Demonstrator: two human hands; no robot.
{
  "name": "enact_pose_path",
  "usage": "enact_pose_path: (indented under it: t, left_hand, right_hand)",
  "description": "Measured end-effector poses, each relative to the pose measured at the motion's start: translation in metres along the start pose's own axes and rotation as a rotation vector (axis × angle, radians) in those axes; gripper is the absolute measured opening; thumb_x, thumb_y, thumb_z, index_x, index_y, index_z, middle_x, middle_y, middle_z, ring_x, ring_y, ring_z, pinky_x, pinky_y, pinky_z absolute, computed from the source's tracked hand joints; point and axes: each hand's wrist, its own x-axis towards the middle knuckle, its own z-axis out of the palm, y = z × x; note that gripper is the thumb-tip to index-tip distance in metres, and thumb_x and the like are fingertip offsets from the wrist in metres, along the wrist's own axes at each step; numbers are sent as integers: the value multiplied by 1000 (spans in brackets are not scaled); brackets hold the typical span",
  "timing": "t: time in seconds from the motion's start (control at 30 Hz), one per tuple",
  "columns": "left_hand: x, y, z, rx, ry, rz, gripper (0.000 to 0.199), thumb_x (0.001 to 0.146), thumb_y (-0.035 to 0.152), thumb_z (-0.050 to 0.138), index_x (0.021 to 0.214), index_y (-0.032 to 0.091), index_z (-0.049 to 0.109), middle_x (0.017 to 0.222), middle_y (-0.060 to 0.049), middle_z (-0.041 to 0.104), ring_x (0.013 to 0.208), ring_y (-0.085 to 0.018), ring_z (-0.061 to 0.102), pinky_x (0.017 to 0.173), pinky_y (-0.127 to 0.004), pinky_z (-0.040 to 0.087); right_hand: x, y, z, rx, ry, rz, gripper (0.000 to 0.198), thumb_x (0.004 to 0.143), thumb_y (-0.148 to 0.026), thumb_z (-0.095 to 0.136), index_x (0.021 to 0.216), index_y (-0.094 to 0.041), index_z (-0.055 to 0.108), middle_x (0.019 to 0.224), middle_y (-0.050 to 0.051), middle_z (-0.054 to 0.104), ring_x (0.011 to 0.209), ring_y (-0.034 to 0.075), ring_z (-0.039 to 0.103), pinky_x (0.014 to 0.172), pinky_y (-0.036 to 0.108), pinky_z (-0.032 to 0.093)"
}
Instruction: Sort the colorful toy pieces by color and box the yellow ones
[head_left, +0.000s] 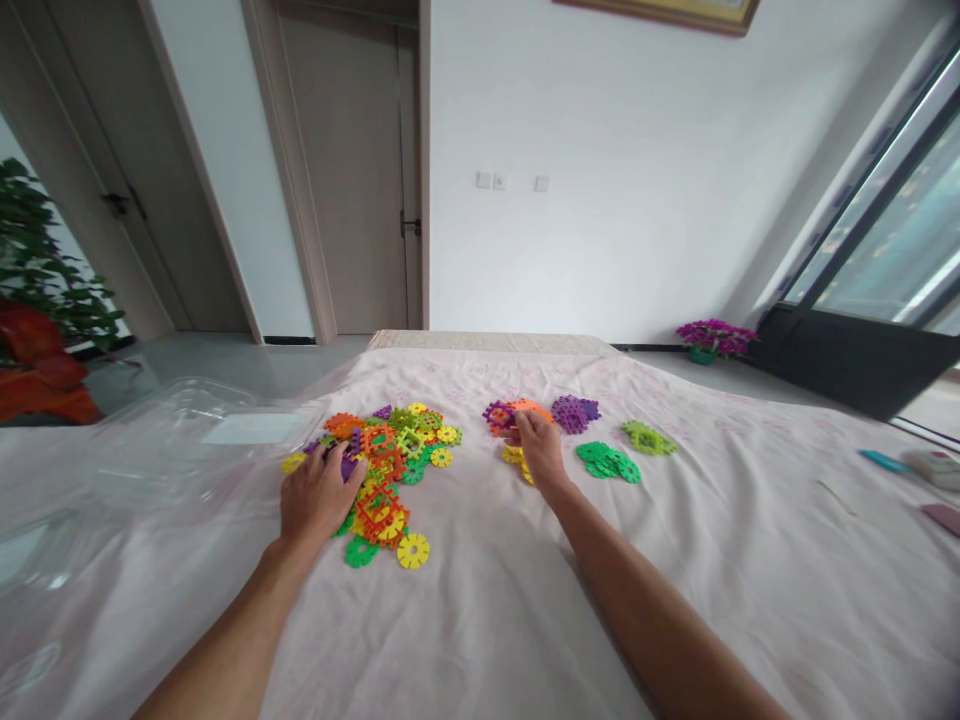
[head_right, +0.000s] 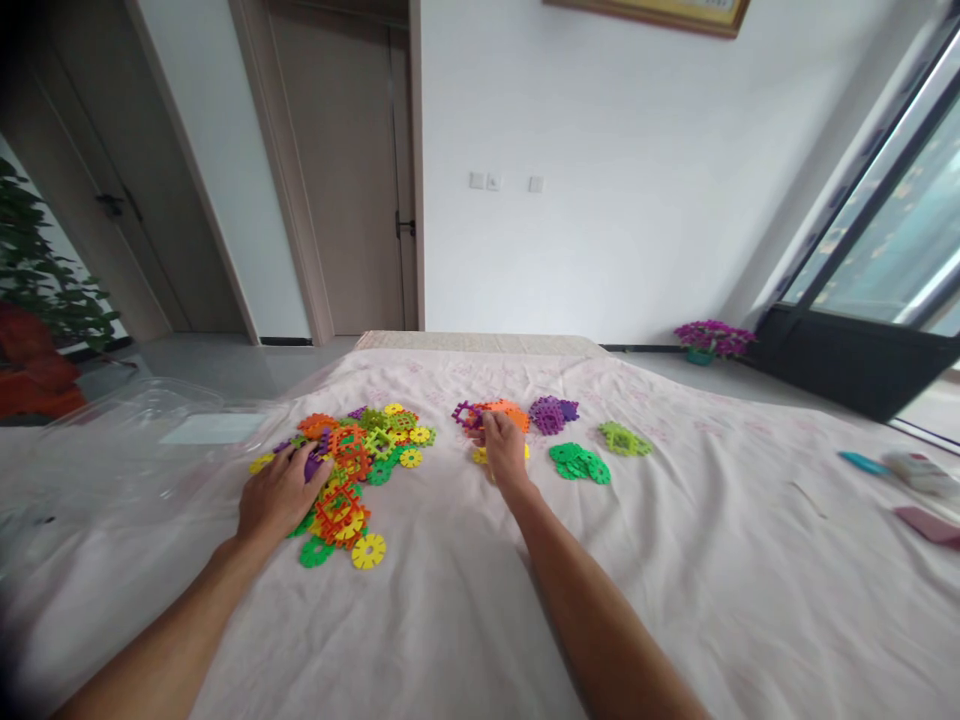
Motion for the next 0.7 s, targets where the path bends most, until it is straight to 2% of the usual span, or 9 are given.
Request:
enact_pose_path:
  t: [0.13,0.27,0.37,0.47,0.57,0.7]
  left_hand:
    - [0,0,-1,1,3,10,55,93,53,36,131,20,58,127,-12,62,109,-29,61,90,-39,46]
    - [-1,0,-2,-3,6,17,55,93,54,36,130,20,59,126,-13,62,108,-28,62,89,-39,47]
    - [-1,0,-1,-8,5,24,56,93,54,35,130,19,59,127,-13,62,109,-29,61,89,-40,47]
    - [-1,0,-1,-12,4,29,56,93,54,35,130,19,58,127,-13,62,109,-29,61,90,-40,47]
    - [-1,0,-2,-9,2,26,55,93,53,35,130,19,58,125,-13,62,108,-28,62,90,-39,47]
    - [-1,1,-3,-15,10,29,56,93,53,35,130,18,58,125,-14,62,108,-29,62,89,-40,47]
  right_hand:
    - [25,11,-41,3,246,-26,37,80,-52,56,94,-17,64,83,7,72,78,24,71,68,34,57]
    - [40,26,-82,-298,445,-102,42,79,-54,55,90,-16,68,80,9,72,80,26,67,76,36,52]
    - [46,33,-103,-503,544,-162,38,78,-48,55,88,-14,71,85,11,72,80,25,64,81,37,49]
    - [51,38,-114,-601,566,-243,33,79,-38,54,92,-14,71,92,12,69,81,22,62,84,36,48]
    - [53,42,-118,-713,510,-308,29,80,-28,50,94,-14,71,99,13,66,93,23,61,91,35,46]
    - [52,48,-119,-888,382,-249,35,81,-16,44,102,-14,71,113,14,63,105,23,59,95,32,43]
